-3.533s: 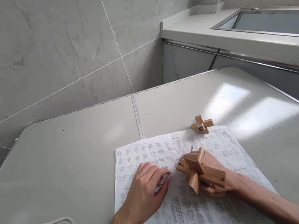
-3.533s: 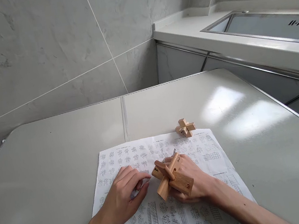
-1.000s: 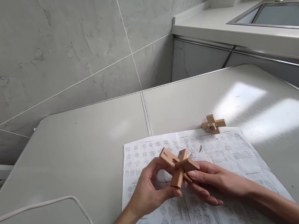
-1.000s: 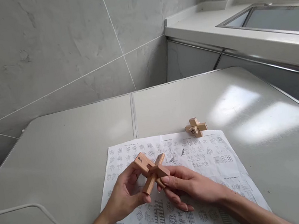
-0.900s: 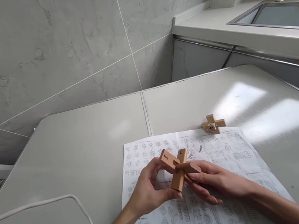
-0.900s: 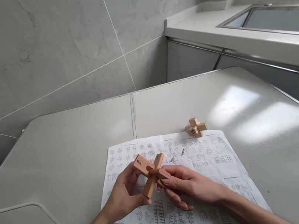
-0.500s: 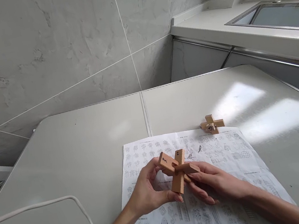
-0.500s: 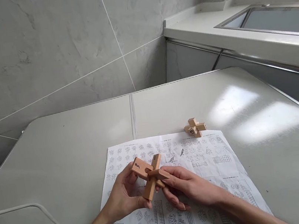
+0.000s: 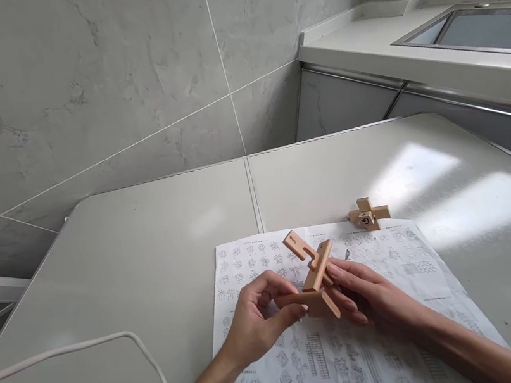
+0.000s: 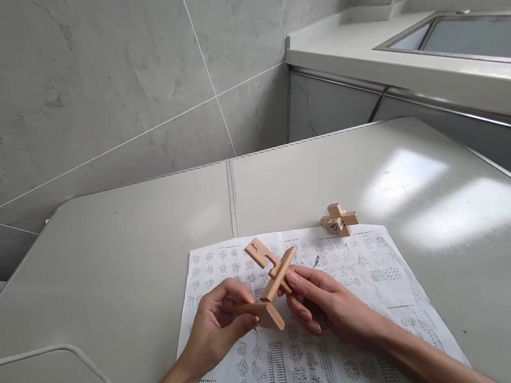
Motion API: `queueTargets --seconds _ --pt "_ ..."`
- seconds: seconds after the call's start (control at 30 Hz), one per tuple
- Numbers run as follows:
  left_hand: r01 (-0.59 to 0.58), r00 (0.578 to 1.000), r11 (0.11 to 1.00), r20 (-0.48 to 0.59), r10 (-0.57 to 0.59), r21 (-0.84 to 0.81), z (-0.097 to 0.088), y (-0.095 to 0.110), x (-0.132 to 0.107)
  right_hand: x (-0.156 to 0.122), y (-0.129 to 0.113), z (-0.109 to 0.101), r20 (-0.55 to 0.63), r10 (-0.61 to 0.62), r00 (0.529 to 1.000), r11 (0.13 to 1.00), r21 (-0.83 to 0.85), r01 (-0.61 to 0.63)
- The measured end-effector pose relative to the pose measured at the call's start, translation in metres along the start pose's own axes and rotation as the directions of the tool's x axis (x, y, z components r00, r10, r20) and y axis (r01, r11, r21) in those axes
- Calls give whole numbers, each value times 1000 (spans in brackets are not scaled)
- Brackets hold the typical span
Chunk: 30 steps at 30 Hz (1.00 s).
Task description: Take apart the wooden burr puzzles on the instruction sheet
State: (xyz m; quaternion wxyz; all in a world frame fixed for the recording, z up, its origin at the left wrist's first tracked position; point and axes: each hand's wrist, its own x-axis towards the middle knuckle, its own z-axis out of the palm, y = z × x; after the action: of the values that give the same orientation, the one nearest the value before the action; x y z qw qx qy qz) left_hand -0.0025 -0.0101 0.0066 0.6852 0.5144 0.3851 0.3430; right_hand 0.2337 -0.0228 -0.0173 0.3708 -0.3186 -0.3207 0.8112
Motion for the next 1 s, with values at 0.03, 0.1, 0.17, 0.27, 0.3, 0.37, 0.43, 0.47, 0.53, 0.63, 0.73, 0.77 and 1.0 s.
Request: queueTargets --seconds 0.03,0.1,0.17,0.27,0.3,0.37,0.43,0.47,0.53,0.63,0.73,0.77,1.0 --pt "-5 1000 1000 -25 5 22 -1 2 0 0 -1 0 -15 -2 1000 1000 2 2" --pt "-21 993 994 -117 34 110 -5 6 2 0 -3 0 -33 -5 999 1000 7 5" --pt "-43 967 965 -231 105 259 -11 10 6 0 -4 0 -35 -3 999 1000 8 3" --pt "-48 915 866 -326 239 498 -25 12 13 -1 -4 1 -35 3 999 1000 -10 -3" --pt "-38 902 822 -335 273 568 -30 11 15 -1 -4 1 -37 4 999 1000 -17 -5" --pt "-3 880 716 -339 334 698 -40 9 18 -1 -5 1 -40 6 999 1000 -26 -7" --pt "19 849 582 -320 420 813 -49 6 21 -1 -5 1 -40 7 999 999 -32 -9" --pt "24 831 510 -301 468 860 -52 5 22 -1 -5 1 -35 8 999 999 -36 -9" --pt "30 801 377 -249 545 926 -58 3 23 -1 -6 1 -24 7 1000 999 -43 -8" --pt "42 783 267 -198 589 963 -63 1 25 -1 -6 1 -11 6 1000 999 -49 -6" --pt "57 784 224 -183 594 973 -66 0 25 -2 -6 0 -11 12 1000 998 -57 -12" --pt "63 784 216 -182 594 974 -66 0 26 -2 -6 0 -9 14 1000 998 -60 -15" --pt "61 750 292 -237 617 954 -63 3 26 -2 -7 0 12 2 1000 993 -116 0"
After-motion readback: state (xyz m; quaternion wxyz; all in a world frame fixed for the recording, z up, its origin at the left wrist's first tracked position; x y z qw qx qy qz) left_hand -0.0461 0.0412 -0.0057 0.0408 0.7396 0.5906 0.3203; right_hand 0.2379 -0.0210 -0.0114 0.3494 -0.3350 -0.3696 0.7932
